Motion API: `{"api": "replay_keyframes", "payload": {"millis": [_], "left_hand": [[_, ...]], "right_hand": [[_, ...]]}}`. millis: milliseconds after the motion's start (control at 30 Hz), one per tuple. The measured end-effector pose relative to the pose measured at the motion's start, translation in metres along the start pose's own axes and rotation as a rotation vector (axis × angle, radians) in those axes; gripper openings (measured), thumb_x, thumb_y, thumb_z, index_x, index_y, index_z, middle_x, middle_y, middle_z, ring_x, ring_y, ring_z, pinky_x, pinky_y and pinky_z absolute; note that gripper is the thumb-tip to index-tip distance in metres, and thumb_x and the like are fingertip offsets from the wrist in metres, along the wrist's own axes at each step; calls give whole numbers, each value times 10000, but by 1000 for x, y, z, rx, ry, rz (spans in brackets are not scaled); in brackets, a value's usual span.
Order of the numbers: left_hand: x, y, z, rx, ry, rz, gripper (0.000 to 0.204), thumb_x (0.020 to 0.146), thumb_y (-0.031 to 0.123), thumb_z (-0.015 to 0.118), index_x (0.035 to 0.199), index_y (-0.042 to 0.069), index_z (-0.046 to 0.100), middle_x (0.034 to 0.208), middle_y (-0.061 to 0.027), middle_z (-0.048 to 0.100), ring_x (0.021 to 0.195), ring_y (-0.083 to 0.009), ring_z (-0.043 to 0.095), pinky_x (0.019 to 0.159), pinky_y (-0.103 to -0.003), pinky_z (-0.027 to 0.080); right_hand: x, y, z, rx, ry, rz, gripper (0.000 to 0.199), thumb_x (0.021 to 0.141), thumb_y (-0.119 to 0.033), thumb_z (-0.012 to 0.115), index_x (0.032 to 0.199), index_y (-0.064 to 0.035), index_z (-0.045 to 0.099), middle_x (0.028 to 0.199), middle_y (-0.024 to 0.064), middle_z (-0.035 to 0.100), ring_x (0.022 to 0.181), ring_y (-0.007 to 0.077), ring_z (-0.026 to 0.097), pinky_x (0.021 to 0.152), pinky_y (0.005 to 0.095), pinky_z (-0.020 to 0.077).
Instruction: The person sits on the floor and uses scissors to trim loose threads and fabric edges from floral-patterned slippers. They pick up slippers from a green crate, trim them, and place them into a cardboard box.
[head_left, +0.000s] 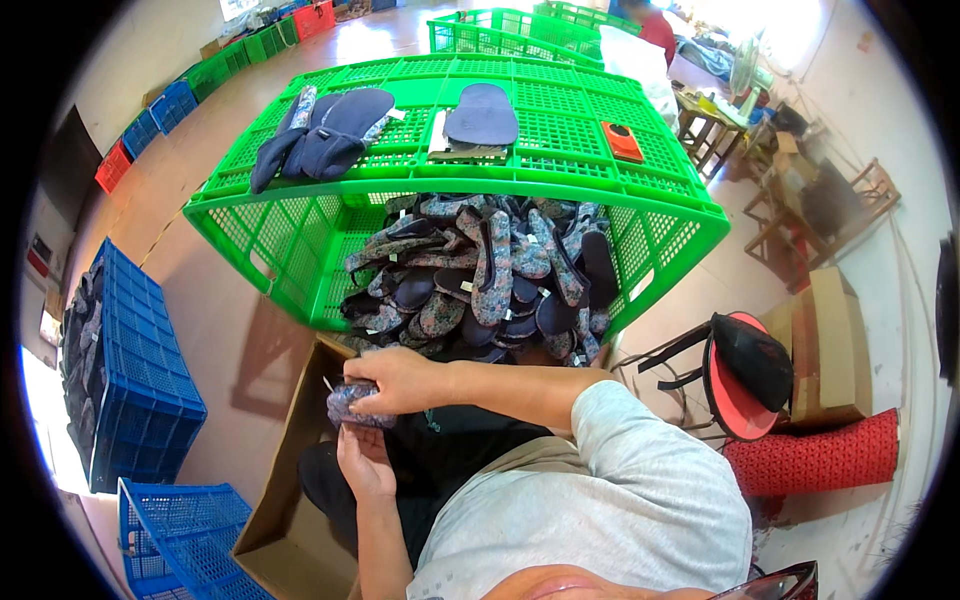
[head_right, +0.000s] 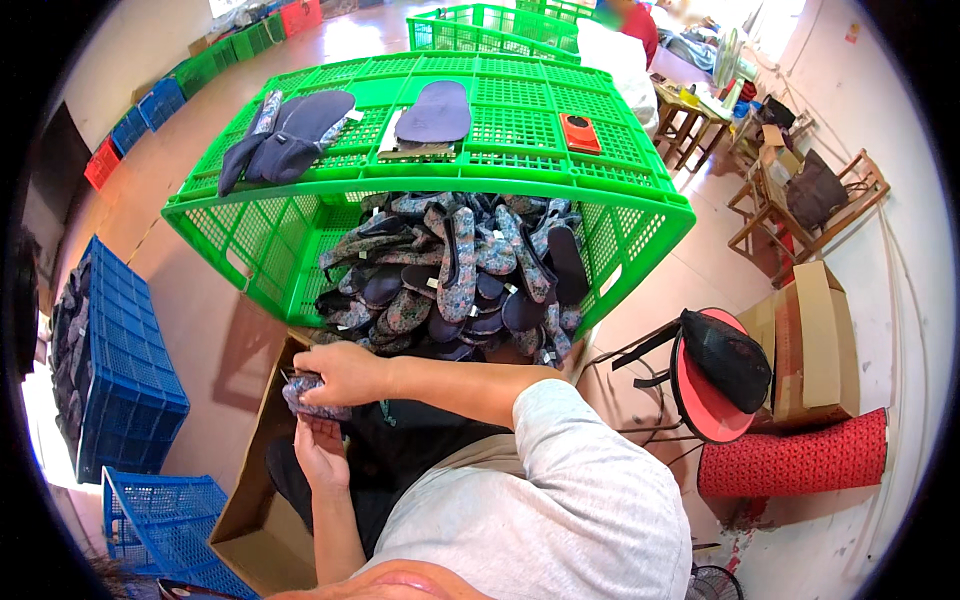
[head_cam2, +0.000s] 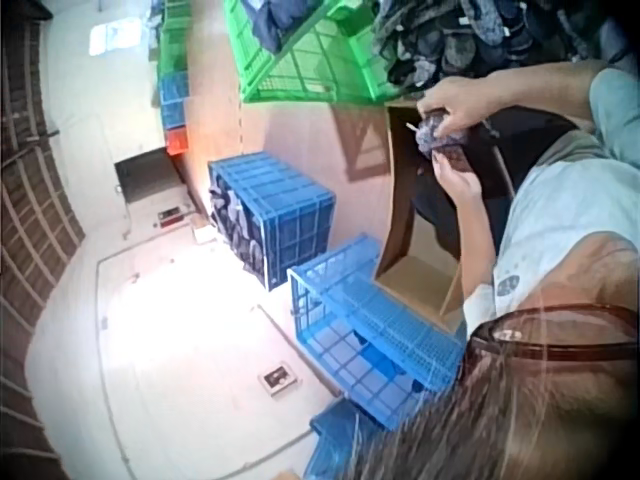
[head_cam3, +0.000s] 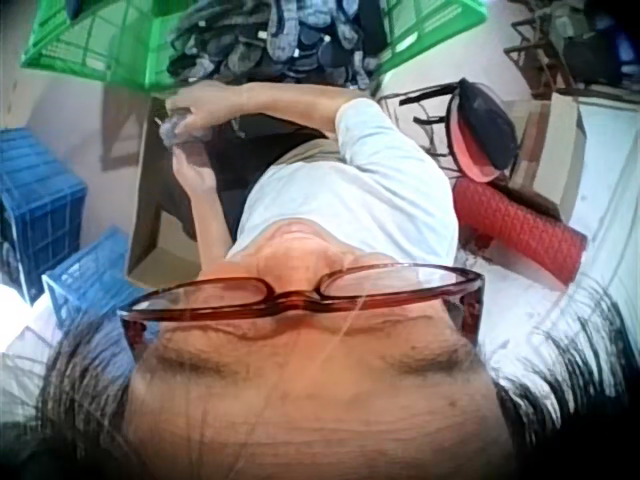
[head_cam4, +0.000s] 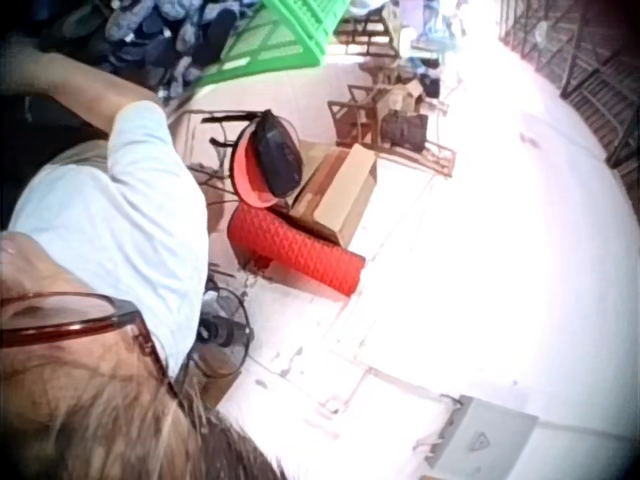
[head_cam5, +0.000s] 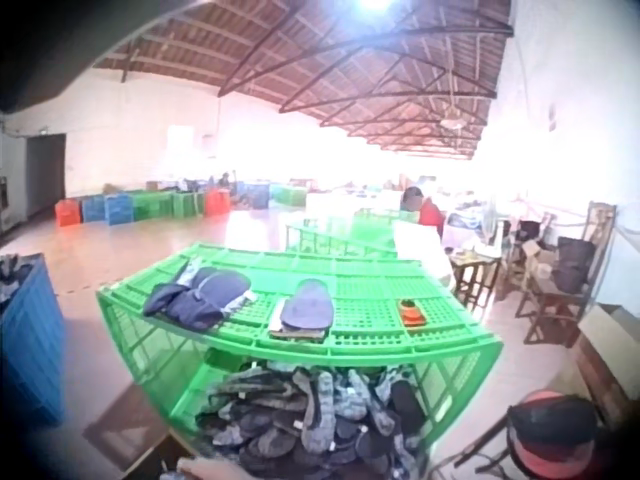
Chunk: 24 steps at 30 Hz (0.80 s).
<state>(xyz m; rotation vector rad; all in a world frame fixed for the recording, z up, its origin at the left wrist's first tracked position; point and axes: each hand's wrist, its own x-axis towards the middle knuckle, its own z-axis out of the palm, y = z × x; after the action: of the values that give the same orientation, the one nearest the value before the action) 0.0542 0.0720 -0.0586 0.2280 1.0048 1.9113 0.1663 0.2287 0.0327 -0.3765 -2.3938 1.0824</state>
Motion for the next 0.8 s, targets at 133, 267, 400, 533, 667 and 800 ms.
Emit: {"api": "replay_keyframes", "payload": {"millis": [133, 267, 400, 533, 667, 800], "left_hand": [[-20, 1, -24, -27, 69, -77, 389, 1028, 390, 484, 1266, 87, 537, 1200, -35, 586, 1086, -159, 552, 970, -334, 431], [-63, 27, -23, -23, 166, -103, 448, 1024, 398, 494, 1316, 59, 514, 1289, -72, 564, 1183, -204, 535, 1016, -372, 414], [-96, 41, -55, -36, 148, -151, 453, 1027, 356, 495, 1352, 39, 494, 1353, -100, 547, 1229, -242, 535, 1038, -408, 428], [-108, 48, -72, -37, 192, -232, 369, 1014, 329, 530, 1260, 55, 554, 1236, -79, 628, 1122, -217, 601, 978, -399, 485], [-108, 60, -101, 33, 300, -202, 195, 978, 173, 558, 1124, 45, 570, 1081, -87, 652, 972, -214, 640, 861, -387, 532], [-107, 68, -100, 318, 417, -36, 45, 918, 36, 585, 937, 23, 547, 916, -83, 614, 825, -200, 632, 748, -350, 544]], "right_hand": [[-12, 5, 26, 47, -112, 31, 412, 831, -393, 668, 1049, -52, 588, 856, 220, 617, 828, 415, 611, 700, 485, 471], [-27, -17, 62, 188, -231, -16, 371, 842, -385, 658, 1001, -59, 581, 794, 207, 626, 777, 424, 620, 643, 490, 464], [-48, -34, 91, 254, -311, -94, 296, 832, -289, 693, 965, -67, 550, 771, 188, 609, 743, 416, 612, 618, 466, 459], [-57, -38, 114, 294, -356, -111, 320, 857, -265, 684, 1067, -63, 552, 799, 204, 628, 755, 410, 622, 634, 460, 467], [-53, -44, 130, 309, -448, -28, 340, 891, -292, 660, 1113, -54, 562, 843, 227, 650, 781, 410, 641, 662, 467, 482], [-58, -43, 148, 330, -432, 18, 407, 910, -335, 641, 1171, -31, 566, 886, 245, 657, 830, 426, 638, 711, 473, 490]]}}
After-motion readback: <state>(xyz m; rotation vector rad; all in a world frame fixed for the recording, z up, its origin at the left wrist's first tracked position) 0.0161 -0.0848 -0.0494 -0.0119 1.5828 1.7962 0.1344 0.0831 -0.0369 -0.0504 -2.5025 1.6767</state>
